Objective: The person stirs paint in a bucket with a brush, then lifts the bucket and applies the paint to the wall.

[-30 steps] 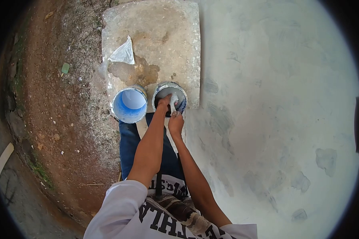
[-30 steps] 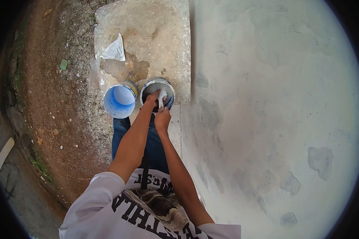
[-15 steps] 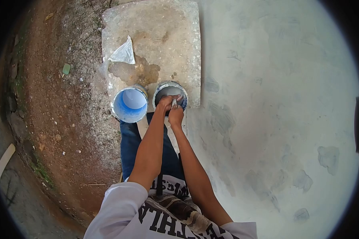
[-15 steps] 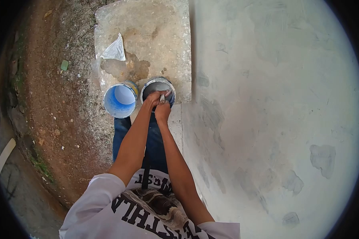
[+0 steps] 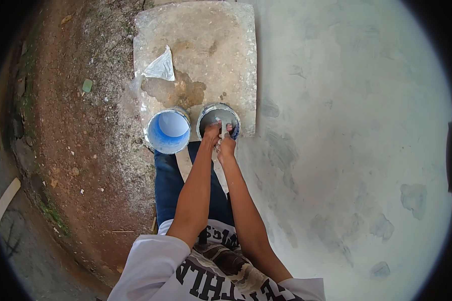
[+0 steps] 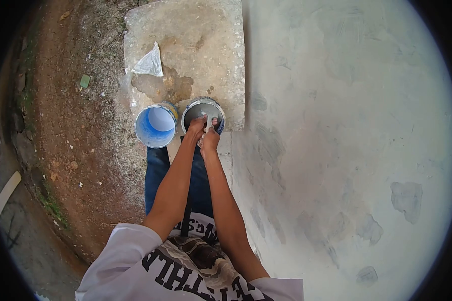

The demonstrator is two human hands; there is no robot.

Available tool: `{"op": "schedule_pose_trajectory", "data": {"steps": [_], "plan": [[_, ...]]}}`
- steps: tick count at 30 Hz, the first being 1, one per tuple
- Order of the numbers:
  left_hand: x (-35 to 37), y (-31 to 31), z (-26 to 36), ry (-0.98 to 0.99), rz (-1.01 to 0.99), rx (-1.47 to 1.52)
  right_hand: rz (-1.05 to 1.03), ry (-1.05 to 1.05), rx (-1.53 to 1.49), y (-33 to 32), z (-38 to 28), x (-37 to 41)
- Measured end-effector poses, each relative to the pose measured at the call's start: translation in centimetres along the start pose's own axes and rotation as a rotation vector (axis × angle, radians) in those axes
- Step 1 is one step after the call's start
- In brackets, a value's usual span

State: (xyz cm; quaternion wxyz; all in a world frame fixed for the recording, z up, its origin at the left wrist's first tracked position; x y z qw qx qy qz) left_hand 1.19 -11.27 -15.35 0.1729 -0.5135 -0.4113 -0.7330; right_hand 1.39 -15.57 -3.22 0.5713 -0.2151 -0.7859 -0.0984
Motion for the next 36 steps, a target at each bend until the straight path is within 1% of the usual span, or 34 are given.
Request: {"op": "schedule_pose_trajectory", "data": {"steps": [1, 2, 3, 4, 5, 7, 8, 9, 10, 11, 12, 13, 14, 15, 16, 17, 19, 20, 22, 23, 25, 26, 27, 28, 29, 30, 31, 32, 33, 35, 36], "plan": [[0.3, 0.5, 0.1, 0.005, 0.025, 0.125, 0.000, 0.000, 0.001, -0.3, -0.1, -0.2], [0.7, 0.7, 0.4, 0.006, 0.025, 0.127, -0.045, 0.042, 0.007, -0.6, -0.2, -0.5], [-0.3, 0.1, -0.2, -0.050, 0.012, 0.118, -0.090, 0.083, 0.013, -0.9, -0.2, -0.9], [-0.8, -0.1, -0.3, -0.107, -0.003, 0.107, -0.089, 0.080, 0.013, -1.0, -0.1, -1.0], [-1.3, -0.2, -0.4, -0.109, -0.007, 0.107, -0.087, 0.067, 0.031, -1.2, 0.2, -1.0], [-1.9, -0.8, -0.9, -0.183, -0.016, -0.055, -0.080, 0.058, 0.048, -0.8, 0.4, 0.1], [-2.5, -1.1, -1.0, -0.185, -0.015, -0.055, -0.021, 0.006, 0.092, -0.3, 0.2, 1.1], [-3.2, -1.4, -0.5, -0.166, 0.125, -0.186, 0.030, -0.047, 0.137, 0.2, 0.3, 1.3], [-3.7, -1.7, -0.4, -0.150, 0.263, -0.318, 0.030, -0.047, 0.137, 0.4, 0.9, 1.1], [-4.0, -1.8, -0.9, -0.152, 0.262, -0.318, 0.037, -0.088, 0.151, 0.4, 1.2, 1.2], [-1.3, -0.2, 0.4, -0.153, 0.290, -0.356, 0.044, -0.128, 0.166, 0.1, 1.7, 0.9], [-1.0, -0.1, 0.7, -0.147, 0.318, -0.396, 0.042, -0.129, 0.164, 0.0, 1.5, 0.8], [-0.8, -0.2, 0.7, -0.144, 0.320, -0.399, 0.015, -0.082, 0.144, -0.2, 1.2, 0.7], [-2.6, -1.6, -1.1, -0.069, 0.330, -0.351, -0.009, -0.033, 0.127, -0.5, 0.9, 0.7], [-2.6, -1.8, -1.4, 0.006, 0.339, -0.303, -0.008, -0.033, 0.125, -0.7, 0.7, 0.6], [-2.7, -2.0, -1.6, 0.007, 0.339, -0.305, -0.021, -0.016, 0.084, -0.6, 0.5, 0.5], [-0.2, -0.6, -0.2, 0.023, 0.287, -0.129, -0.037, 0.001, 0.043, -0.8, 0.1, 0.6], [0.6, -0.1, 0.4, 0.026, 0.286, -0.128, -0.049, 0.014, 0.025, -1.0, -0.1, 0.8], [1.2, 0.4, 1.0, 0.050, 0.172, -0.013, -0.063, 0.024, 0.007, -1.2, -0.1, 1.2], [1.3, 0.4, 1.6, 0.052, 0.170, -0.014, -0.054, -0.017, 0.059, -1.2, -0.1, 1.4], [1.1, 0.0, 2.5, 0.005, 0.120, 0.130, -0.040, -0.060, 0.107, -1.5, 0.3, 1.7], [0.9, 0.1, 2.8, 0.002, 0.116, 0.131, -0.004, -0.158, 0.298, -1.7, 0.6, 1.9], [0.4, 0.0, 3.0, -0.010, 0.071, 0.038, 0.033, -0.255, 0.491, -2.2, 0.8, 2.2], [-0.8, -0.3, 2.9, -0.019, 0.025, -0.055, 0.036, -0.257, 0.493, -2.6, 0.6, 2.9], [-2.0, -0.6, 2.8, -0.076, 0.049, -0.140, 0.022, -0.281, 0.566, -2.9, 0.3, 3.7], [-2.3, -0.5, 3.1, -0.076, 0.048, -0.140, 0.008, -0.303, 0.638, -3.4, 0.2, 4.4], [-2.5, -0.4, 3.4, -0.066, 0.097, -0.394, 0.007, -0.404, 0.697, -4.5, 1.0, 3.0], [-2.5, -0.3, 3.5, -0.056, 0.145, -0.646, 0.009, -0.404, 0.698, -6.0, 1.8, 1.7], [-3.2, -0.6, 2.6, -0.057, 0.142, -0.645, -0.006, -0.468, 0.792, -6.9, 1.7, 1.6], [-5.1, -1.9, 0.7, 0.105, 0.299, -0.933, -0.037, -0.574, 0.953, -8.2, 1.4, 1.5], [-4.7, -1.9, 0.7, 0.104, 0.297, -0.932, -0.034, -0.575, 0.954, -8.4, 1.1, 2.0]]}}
Point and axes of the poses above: each hand's wrist, its own x-axis away from the middle knuckle, its own y-axis out of the palm, z = x × y, the point moved 1 cm from there along -x, towards the middle knuckle
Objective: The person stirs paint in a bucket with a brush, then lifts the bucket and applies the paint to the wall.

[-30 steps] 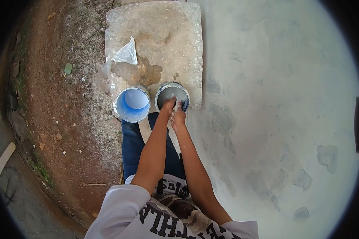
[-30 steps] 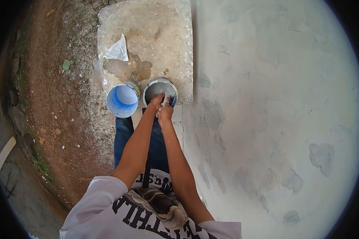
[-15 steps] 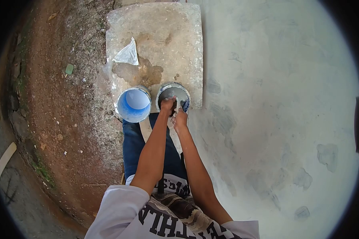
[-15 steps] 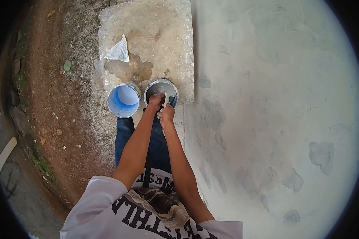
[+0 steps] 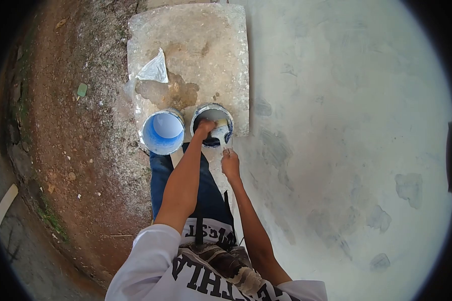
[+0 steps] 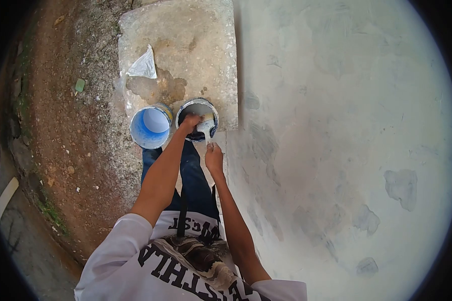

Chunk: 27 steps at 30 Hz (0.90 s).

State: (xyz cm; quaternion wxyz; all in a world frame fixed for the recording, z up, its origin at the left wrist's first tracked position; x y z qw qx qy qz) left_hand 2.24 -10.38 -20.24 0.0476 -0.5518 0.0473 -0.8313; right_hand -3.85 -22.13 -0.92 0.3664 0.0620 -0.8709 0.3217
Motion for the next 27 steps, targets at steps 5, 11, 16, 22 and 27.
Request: {"op": "schedule_pose_trajectory", "data": {"steps": [5, 11, 16, 22, 27], "plan": [[4.2, -2.0, 2.3, 0.163, 0.139, -0.174, -0.023, -0.098, 0.111, -1.1, -3.1, 2.3], [7.5, -3.3, 5.7, 0.260, 0.071, -0.271, 0.016, -0.115, 0.060, -1.2, -1.5, 2.2], [8.6, -4.0, 4.5, 0.609, -0.076, -0.359, -0.037, -0.057, 0.101, -2.9, -1.0, 1.8], [10.3, -3.3, 4.8, 0.506, 0.169, -0.324, 0.088, -0.169, 0.197, -2.4, -2.1, 2.3], [10.9, -2.5, 3.9, 0.513, 0.209, -0.291, 0.101, -0.115, 0.289, -3.4, -4.2, 2.9]]}}
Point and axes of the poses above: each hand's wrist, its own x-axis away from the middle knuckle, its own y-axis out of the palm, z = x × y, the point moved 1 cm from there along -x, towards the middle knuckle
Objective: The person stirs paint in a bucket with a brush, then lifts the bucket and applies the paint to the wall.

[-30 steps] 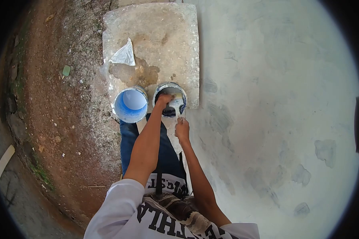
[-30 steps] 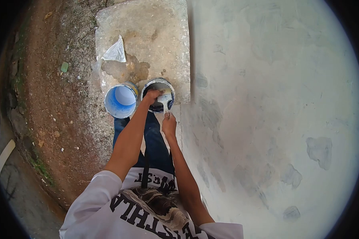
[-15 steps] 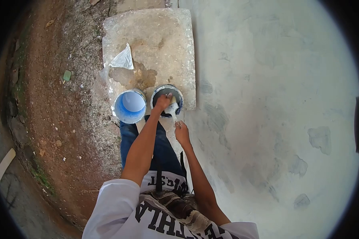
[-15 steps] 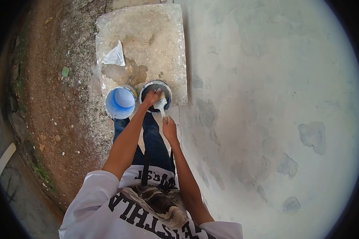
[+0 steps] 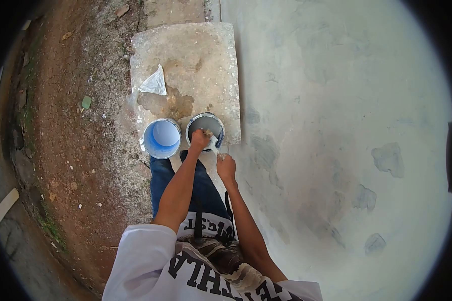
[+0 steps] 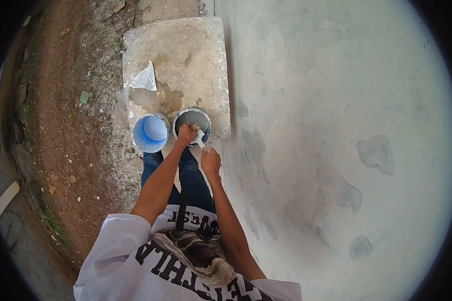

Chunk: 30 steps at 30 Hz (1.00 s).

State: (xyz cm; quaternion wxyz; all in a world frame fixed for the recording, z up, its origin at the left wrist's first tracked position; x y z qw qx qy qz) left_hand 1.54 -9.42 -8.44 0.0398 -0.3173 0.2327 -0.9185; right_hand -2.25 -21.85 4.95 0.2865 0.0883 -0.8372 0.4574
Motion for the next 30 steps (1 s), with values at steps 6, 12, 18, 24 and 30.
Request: {"op": "schedule_pose_trajectory", "data": {"steps": [6, 12, 18, 24, 30], "plan": [[-1.4, 0.5, -1.9, 0.122, 0.001, -0.260, 0.085, -0.026, -0.022, 1.1, 0.6, 0.2], [0.0, -5.0, 0.7, 0.071, 0.094, -0.002, -0.009, -0.135, -0.204, 0.0, 1.7, 1.3], [-1.6, -4.2, -1.6, 0.250, 0.009, 0.235, 0.058, -0.146, -0.192, 0.6, 2.7, 1.6], [-2.0, -2.8, 0.4, -0.234, -0.376, 0.199, -0.019, -0.071, 0.136, 0.1, -0.6, 2.0], [-1.2, -2.0, 0.7, -0.404, -0.495, 0.836, 0.085, -0.105, 0.300, 3.4, -3.2, 1.9]]}}
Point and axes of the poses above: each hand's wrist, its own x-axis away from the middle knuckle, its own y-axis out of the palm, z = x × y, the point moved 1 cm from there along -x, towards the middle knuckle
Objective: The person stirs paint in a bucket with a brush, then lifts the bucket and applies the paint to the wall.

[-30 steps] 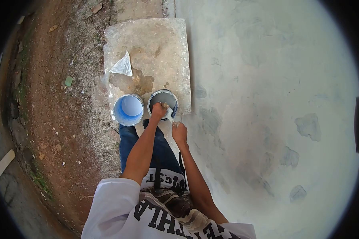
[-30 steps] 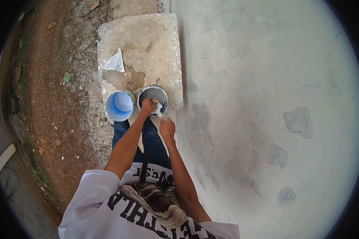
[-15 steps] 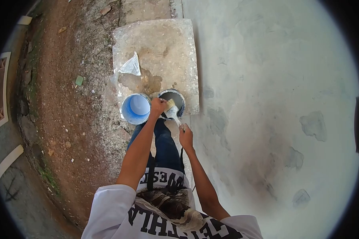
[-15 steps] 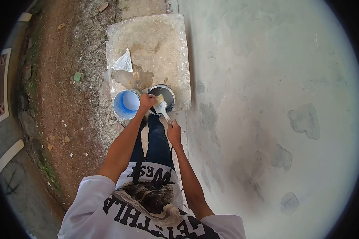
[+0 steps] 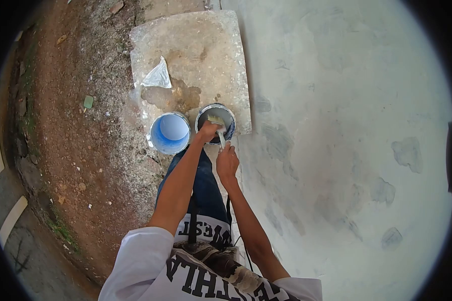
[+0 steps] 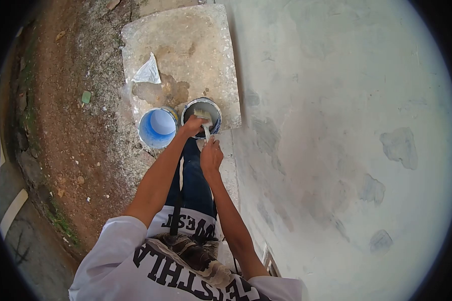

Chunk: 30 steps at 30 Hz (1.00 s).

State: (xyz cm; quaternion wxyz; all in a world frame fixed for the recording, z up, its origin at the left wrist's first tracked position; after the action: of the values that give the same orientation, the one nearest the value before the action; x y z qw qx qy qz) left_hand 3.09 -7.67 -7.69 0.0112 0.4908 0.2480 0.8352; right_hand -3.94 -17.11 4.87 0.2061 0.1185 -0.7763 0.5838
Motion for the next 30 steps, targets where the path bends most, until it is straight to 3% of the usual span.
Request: {"op": "schedule_pose_trajectory", "data": {"steps": [3, 4, 9, 12, 14, 17, 20, 24, 26, 30], "plan": [[-1.7, 0.1, -1.1, 0.035, -0.079, 0.246, -0.030, 0.140, -0.043, 0.6, -1.5, -0.4], [-1.8, 0.2, -1.1, -0.035, -0.060, 0.277, -0.003, 0.144, -0.089, 0.9, -1.6, -0.5], [-1.8, 0.6, -1.1, -0.108, 0.042, 0.124, -0.094, 0.234, -0.107, 1.6, -3.0, -2.0], [-2.1, 0.1, -1.5, -0.152, -0.012, 0.272, -0.075, 0.235, -0.121, 2.1, -3.1, -3.0], [-1.4, -0.1, -0.5, -0.124, 0.080, 0.377, -0.065, 0.231, -0.121, 2.4, -3.1, -3.3], [-6.8, -2.4, -4.7, -0.148, 0.147, 0.310, -0.134, 0.240, -0.101, 2.8, -3.4, -4.4], [-6.2, -2.2, -3.6, -0.247, 0.007, 0.380, -0.179, 0.239, -0.090, 3.6, -2.7, -5.9], [-8.0, -3.2, -4.5, -0.317, 0.123, 0.210, -0.205, 0.200, -0.140, 4.9, -2.0, -7.3], [-9.4, -3.8, -5.7, -0.302, -0.129, 0.107, -0.233, 0.179, -0.146, 5.1, -1.7, -7.6], [-8.4, -2.7, -4.6, -0.270, -0.010, 0.132, -0.259, 0.159, -0.101, 4.9, -1.6, -7.8]]}}
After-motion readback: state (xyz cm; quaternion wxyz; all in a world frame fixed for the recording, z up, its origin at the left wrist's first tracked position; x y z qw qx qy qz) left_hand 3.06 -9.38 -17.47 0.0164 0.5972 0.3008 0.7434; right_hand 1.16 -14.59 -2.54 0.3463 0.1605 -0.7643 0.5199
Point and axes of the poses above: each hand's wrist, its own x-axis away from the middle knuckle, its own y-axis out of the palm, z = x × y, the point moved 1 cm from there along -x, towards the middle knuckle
